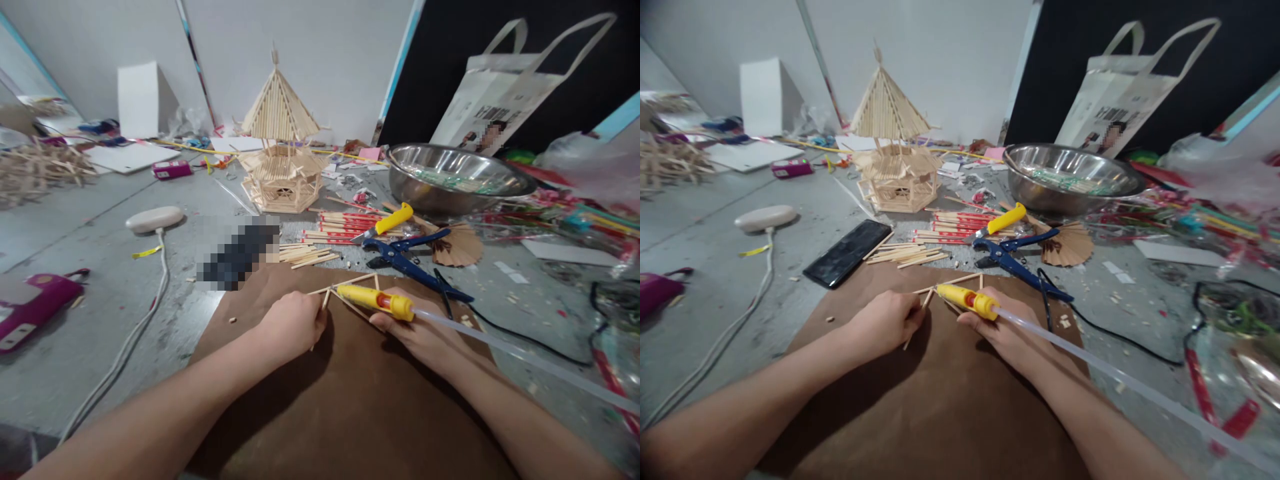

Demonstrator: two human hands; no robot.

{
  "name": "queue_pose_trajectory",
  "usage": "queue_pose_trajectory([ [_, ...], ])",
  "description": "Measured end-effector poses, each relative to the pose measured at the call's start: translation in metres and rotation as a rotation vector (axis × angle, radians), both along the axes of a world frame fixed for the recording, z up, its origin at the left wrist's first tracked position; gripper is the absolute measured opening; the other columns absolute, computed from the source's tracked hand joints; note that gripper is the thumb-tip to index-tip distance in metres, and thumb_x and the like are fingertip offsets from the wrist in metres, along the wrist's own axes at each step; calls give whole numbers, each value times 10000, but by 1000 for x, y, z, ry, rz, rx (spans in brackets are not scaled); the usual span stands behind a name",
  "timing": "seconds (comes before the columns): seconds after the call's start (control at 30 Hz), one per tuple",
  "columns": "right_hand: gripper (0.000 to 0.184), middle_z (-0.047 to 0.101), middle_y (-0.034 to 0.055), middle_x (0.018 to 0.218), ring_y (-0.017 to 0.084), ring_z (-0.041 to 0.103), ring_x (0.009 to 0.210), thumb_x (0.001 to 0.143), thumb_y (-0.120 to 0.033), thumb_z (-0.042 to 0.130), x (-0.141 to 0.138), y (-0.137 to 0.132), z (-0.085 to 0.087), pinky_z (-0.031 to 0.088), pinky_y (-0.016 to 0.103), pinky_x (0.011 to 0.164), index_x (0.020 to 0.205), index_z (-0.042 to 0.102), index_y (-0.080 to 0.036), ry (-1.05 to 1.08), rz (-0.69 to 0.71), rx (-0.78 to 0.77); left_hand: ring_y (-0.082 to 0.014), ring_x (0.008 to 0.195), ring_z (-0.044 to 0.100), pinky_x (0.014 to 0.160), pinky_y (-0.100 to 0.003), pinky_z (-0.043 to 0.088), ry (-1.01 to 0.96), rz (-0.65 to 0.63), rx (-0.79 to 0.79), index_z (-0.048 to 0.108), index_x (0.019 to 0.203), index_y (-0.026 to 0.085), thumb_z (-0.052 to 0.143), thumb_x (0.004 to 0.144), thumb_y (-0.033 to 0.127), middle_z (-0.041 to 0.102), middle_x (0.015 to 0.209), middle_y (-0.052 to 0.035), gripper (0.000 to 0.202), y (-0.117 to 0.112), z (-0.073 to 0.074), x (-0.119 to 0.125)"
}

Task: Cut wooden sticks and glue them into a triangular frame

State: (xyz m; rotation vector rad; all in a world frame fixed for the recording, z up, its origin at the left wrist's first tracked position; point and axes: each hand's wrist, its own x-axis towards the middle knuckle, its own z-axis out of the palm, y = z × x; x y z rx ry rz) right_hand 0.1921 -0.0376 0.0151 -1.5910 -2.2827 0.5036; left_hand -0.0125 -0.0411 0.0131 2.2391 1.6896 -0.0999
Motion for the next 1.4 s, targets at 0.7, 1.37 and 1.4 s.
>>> queue_pose_trajectory([
  [0.7, 358, 592, 0, 676, 168, 533, 612, 705, -559, 400, 1, -1, 2, 382, 265, 558, 756, 505, -221, -5, 14, -95, -168, 632, 561, 574, -262, 419, -2, -2, -14, 568, 740, 160, 268, 785, 363, 607, 714, -88, 365, 1, 0, -1],
  [1.37, 257, 589, -12, 709, 153, 535, 668, 758, -459, 399, 14, 0, 3, 390, 257, 605, 772, 501, -223, 74, 72, -97, -181, 569, 540, 495, -266, 368, -24, -15, 20, 550, 668, 175, 285, 758, 345, 589, 640, -70, 327, 1, -1, -1],
  [1.4, 258, 595, -12, 713, 154, 539, 673, 760, -456, 397, 15, 0, 3, 392, 259, 609, 776, 506, -223, 67, 67, -87, -178, 565, 537, 493, -263, 365, -24, -14, 23, 549, 667, 175, 285, 758, 342, 588, 639, -68, 325, 1, -1, -1],
])
